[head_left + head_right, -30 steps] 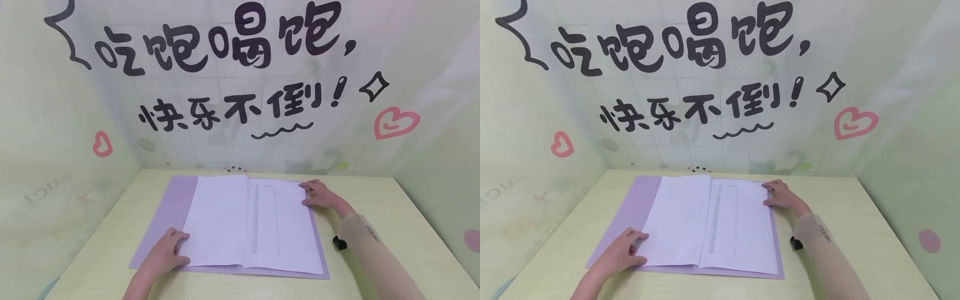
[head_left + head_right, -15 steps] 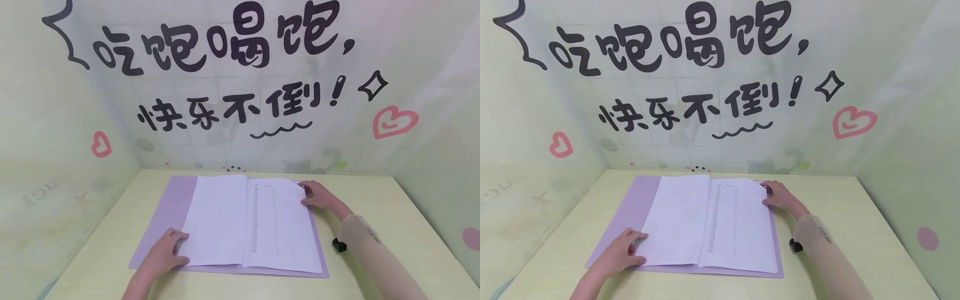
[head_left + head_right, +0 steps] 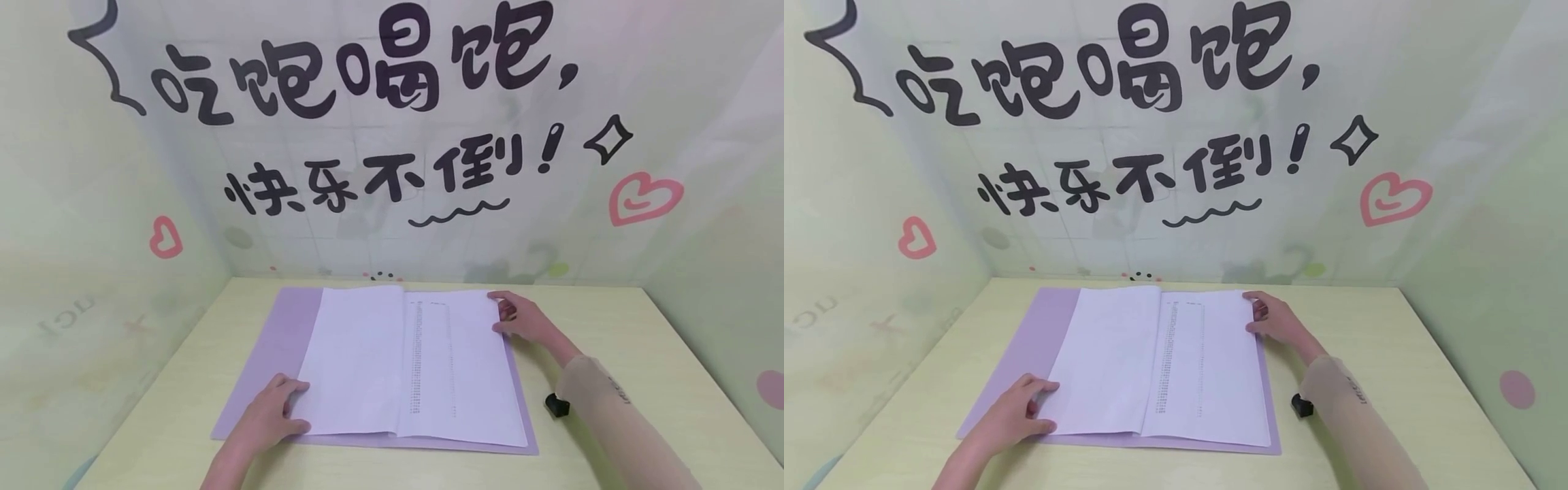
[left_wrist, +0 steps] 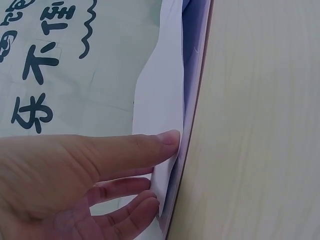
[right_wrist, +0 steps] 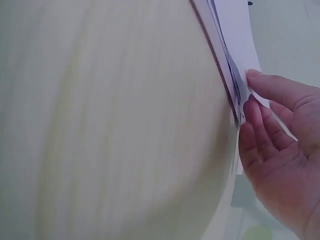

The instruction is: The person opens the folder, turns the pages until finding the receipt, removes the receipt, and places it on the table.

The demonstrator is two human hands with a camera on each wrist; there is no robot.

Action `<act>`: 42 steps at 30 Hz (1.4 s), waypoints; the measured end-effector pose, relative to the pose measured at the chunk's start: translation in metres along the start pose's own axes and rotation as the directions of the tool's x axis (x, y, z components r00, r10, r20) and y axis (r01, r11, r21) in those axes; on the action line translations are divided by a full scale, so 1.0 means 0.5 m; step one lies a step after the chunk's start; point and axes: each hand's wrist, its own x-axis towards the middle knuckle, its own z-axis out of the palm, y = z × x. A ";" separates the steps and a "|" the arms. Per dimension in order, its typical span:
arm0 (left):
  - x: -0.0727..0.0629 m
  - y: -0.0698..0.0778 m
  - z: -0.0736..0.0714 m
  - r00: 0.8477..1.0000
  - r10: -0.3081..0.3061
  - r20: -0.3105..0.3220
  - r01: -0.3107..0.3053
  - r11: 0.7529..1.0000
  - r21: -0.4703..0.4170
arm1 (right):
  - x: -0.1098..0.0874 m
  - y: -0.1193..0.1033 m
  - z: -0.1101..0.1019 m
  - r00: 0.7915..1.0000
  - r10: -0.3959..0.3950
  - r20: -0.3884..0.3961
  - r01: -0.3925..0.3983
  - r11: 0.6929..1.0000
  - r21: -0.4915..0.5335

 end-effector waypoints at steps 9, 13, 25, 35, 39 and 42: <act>0.003 0.006 0.001 1.000 0.014 0.007 -0.014 1.000 0.026 | -0.009 -0.004 -0.015 0.999 -0.023 0.027 0.018 0.989 0.144; 0.002 0.007 0.001 1.000 0.002 0.013 -0.002 1.000 -0.029 | -0.011 -0.006 -0.018 0.999 -0.036 0.017 0.032 0.984 0.174; -0.003 -0.006 0.008 1.000 0.018 -0.004 -0.018 1.000 -0.002 | -0.002 -0.025 -0.042 0.994 -0.108 0.032 0.104 0.988 0.116; -0.002 0.004 0.004 1.000 0.028 0.001 -0.028 0.999 -0.017 | 0.004 -0.057 -0.080 0.990 -0.047 0.133 0.025 0.986 0.164; -0.003 0.004 0.004 1.000 0.026 0.002 -0.026 0.999 -0.022 | 0.012 -0.062 -0.086 0.988 -0.067 0.137 0.047 0.989 0.138; -0.005 0.003 0.003 1.000 0.023 0.001 -0.023 0.999 -0.024 | 0.020 -0.068 -0.092 0.988 -0.082 0.132 0.067 0.991 0.113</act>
